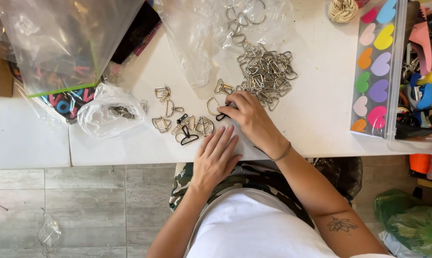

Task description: Sorting and organizing various metal hardware components like D-rings and swivel hooks into groups on a table.

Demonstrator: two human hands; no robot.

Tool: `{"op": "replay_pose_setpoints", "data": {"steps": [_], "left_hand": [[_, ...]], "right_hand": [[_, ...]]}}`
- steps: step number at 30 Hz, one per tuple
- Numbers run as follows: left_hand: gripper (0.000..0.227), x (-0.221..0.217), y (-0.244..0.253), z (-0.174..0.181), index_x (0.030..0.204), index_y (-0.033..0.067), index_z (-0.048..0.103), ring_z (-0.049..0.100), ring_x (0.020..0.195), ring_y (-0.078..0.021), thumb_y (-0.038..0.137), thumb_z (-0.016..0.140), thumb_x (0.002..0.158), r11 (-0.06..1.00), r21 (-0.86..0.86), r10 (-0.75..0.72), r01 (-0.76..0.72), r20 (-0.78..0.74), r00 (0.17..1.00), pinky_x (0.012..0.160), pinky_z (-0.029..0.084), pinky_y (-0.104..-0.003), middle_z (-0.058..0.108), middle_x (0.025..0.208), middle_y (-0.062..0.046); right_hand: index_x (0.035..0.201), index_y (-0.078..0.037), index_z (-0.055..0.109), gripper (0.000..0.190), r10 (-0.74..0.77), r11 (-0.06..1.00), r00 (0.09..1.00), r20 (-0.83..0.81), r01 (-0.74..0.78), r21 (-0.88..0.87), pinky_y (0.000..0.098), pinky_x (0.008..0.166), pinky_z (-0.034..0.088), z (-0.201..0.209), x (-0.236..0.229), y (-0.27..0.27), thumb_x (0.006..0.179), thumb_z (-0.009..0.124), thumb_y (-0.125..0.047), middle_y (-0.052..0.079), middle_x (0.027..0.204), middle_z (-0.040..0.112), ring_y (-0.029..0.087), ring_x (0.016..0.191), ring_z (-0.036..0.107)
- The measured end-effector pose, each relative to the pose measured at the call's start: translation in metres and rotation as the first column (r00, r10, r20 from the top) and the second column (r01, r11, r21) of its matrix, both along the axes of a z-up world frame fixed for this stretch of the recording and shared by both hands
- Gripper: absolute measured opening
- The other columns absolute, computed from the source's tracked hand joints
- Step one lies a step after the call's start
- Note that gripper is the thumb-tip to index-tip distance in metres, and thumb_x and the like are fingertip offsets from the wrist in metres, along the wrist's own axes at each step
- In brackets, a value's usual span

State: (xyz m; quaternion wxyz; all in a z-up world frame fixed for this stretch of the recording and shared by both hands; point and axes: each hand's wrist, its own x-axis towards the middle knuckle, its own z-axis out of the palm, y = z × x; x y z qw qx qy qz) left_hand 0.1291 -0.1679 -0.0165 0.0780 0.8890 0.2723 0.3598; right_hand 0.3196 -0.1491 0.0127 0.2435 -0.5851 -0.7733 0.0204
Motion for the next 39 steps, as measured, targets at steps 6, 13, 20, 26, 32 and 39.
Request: {"op": "replay_pose_setpoints", "data": {"steps": [6,13,20,26,32,39], "left_hand": [[0.043,0.008,0.003,-0.003,0.124,0.0063,0.070,0.063,0.129,-0.0273,0.042,0.064,0.099,0.999,0.015,0.052,-0.052,0.000,0.999,0.112,0.046,-0.041,0.066,0.139,-0.012],[0.037,0.010,0.001,-0.020,0.118,0.0088,0.074,0.069,0.117,-0.0258,0.039,0.069,0.097,0.998,0.047,0.032,-0.036,0.092,0.995,0.108,0.052,-0.040,0.072,0.121,-0.009],[0.041,0.013,-0.002,-0.018,0.126,0.0128,0.072,0.066,0.124,-0.0236,0.042,0.066,0.098,0.997,0.050,0.062,-0.065,0.053,0.997,0.111,0.047,-0.039,0.069,0.134,-0.006],[0.040,0.015,-0.003,-0.017,0.123,0.0128,0.074,0.068,0.121,-0.0235,0.040,0.074,0.093,0.999,0.004,0.049,-0.049,0.103,0.994,0.111,0.048,-0.040,0.072,0.124,-0.004],[0.041,0.017,-0.003,-0.009,0.121,0.0123,0.074,0.067,0.121,-0.0276,0.044,0.070,0.095,0.995,0.038,0.086,-0.091,0.108,0.990,0.111,0.048,-0.043,0.071,0.119,-0.007],[0.039,0.015,-0.008,-0.019,0.108,0.0113,0.072,0.067,0.122,-0.0285,0.046,0.074,0.091,0.991,-0.023,0.132,-0.131,0.104,0.986,0.113,0.046,-0.044,0.071,0.122,-0.007]], "right_hand": [[0.110,-0.016,0.073,0.025,-0.090,0.995,0.996,0.001,0.090,-0.043,0.0392,0.094,0.048,0.005,0.007,-0.020,0.099,0.058,0.001,0.004,0.114,0.060,0.026,0.123,0.054],[0.127,-0.014,0.065,0.032,-0.150,0.989,0.974,-0.172,0.147,-0.028,0.0447,0.104,0.041,0.001,0.010,-0.042,0.100,0.058,0.001,0.007,0.123,0.059,0.031,0.135,0.047],[0.106,-0.015,0.072,0.011,-0.297,0.950,0.948,-0.114,0.305,0.066,0.0446,0.105,0.039,-0.023,0.023,-0.065,0.098,0.073,-0.022,0.003,0.116,0.061,0.029,0.130,0.052],[0.122,-0.014,0.070,0.028,-0.317,0.940,0.940,-0.122,0.329,0.090,0.0440,0.103,0.040,-0.025,0.029,-0.070,0.097,0.074,-0.025,0.005,0.118,0.059,0.029,0.129,0.052],[0.119,-0.017,0.072,0.025,-0.270,0.952,0.963,0.015,0.264,0.157,0.0408,0.101,0.038,-0.022,0.012,-0.075,0.098,0.071,-0.033,0.003,0.115,0.062,0.025,0.126,0.055],[0.116,-0.020,0.073,0.020,-0.372,0.915,0.928,0.022,0.363,0.175,0.0408,0.102,0.037,-0.044,0.034,-0.108,0.098,0.071,-0.028,0.000,0.116,0.064,0.022,0.122,0.058]]}}
